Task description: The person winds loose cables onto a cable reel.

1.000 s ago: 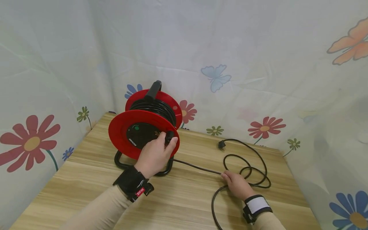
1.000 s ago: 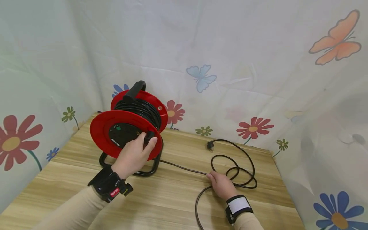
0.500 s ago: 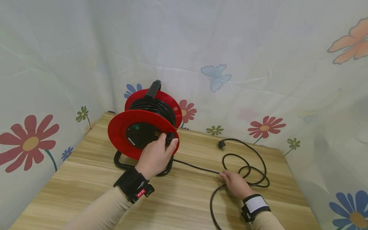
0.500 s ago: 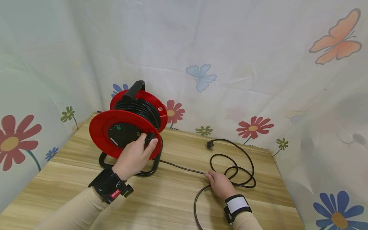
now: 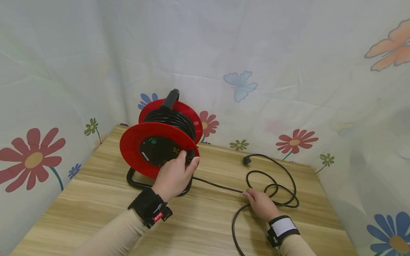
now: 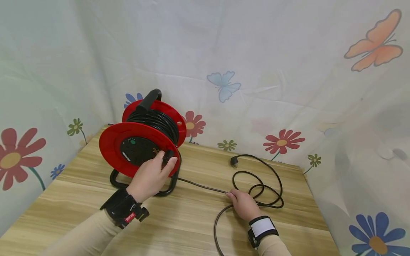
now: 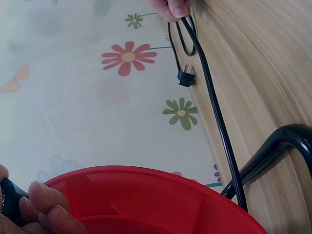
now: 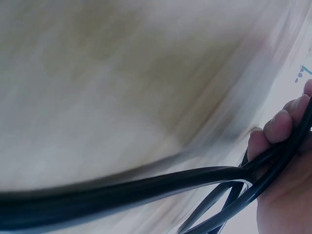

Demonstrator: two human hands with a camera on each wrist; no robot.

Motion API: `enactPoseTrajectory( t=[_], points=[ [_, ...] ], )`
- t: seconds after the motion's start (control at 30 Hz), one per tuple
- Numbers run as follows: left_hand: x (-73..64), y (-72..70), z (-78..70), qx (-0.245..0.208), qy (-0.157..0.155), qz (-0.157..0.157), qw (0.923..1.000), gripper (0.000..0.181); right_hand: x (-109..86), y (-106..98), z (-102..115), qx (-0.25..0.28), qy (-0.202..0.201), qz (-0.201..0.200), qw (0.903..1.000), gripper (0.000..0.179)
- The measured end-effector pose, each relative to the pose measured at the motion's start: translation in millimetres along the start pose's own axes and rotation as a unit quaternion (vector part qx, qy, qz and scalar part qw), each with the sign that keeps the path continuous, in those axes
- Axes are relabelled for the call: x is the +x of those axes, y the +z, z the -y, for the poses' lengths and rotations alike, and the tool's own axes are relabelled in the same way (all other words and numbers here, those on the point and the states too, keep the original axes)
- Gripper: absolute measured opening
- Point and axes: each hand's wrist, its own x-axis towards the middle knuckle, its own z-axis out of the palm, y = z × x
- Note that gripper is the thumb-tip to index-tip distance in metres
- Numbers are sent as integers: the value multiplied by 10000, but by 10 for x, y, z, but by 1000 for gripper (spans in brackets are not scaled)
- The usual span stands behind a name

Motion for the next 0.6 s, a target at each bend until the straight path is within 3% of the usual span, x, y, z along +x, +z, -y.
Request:
enactPoseTrajectory(
  t=[0.23,0.6],
  points=[
    [-32,59,22,87,24,61,9999,37,54,10,104,10,-87,104,9999,20],
    [-140,290,171,317,-50,260,9991,37,197,93,365,186,-222,168,9994,20]
  ],
)
